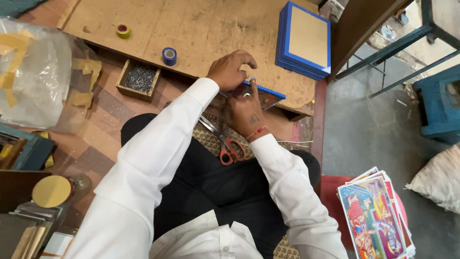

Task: The person sits on the floor and assembles a cardboard frame by cutting a piece of cardboard with scissors, applying blue patterned tape to the edges, and attaching a printed image. The person repeats this process for multiple frames, stacking the finished items on a nearby table.

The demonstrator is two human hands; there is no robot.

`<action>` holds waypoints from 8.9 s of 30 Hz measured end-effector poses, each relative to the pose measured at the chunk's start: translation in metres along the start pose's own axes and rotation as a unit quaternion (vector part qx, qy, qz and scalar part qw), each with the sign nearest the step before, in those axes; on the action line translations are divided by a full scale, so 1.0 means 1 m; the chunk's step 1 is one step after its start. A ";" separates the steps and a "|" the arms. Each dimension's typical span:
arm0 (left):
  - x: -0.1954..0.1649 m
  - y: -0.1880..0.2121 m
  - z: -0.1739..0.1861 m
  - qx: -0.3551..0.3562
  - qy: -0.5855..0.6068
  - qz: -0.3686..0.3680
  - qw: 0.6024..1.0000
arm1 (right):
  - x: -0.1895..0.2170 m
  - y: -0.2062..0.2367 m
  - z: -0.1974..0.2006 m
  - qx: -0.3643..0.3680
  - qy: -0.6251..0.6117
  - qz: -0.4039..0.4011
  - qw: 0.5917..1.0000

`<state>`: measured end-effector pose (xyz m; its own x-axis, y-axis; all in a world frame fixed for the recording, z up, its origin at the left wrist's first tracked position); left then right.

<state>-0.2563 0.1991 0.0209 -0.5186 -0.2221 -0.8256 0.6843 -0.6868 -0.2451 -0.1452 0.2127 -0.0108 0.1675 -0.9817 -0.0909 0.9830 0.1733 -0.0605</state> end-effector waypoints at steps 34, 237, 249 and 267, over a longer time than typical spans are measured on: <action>0.057 -0.050 -0.051 0.109 -0.123 0.194 0.967 | -0.075 0.034 0.035 -0.351 -0.200 -0.098 0.910; -0.046 0.175 -0.003 -0.002 0.763 0.073 0.642 | 0.076 0.170 0.013 -0.246 -0.746 -0.159 0.599; -0.039 0.184 -0.014 0.002 0.752 0.092 0.653 | 0.061 0.161 0.042 -0.276 -0.670 -0.125 0.678; -0.041 0.194 -0.016 0.015 0.750 0.086 0.656 | 0.050 0.149 0.059 -0.308 -0.654 -0.119 0.681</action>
<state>-0.0943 0.0865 -0.0010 0.6675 0.6171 -0.4167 0.6451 -0.7587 -0.0904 0.0145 0.1847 0.0345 0.3295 -0.1495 0.9323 0.8433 -0.3975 -0.3618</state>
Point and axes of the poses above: each hand's wrist, its own y-axis away from the middle knuckle, its own z-axis out of the back of the hand, x = y × z, the point moved 8 cm from there along -y, towards the middle knuckle, and after that the axes turned 8 degrees about z, right-handed, at the moved point
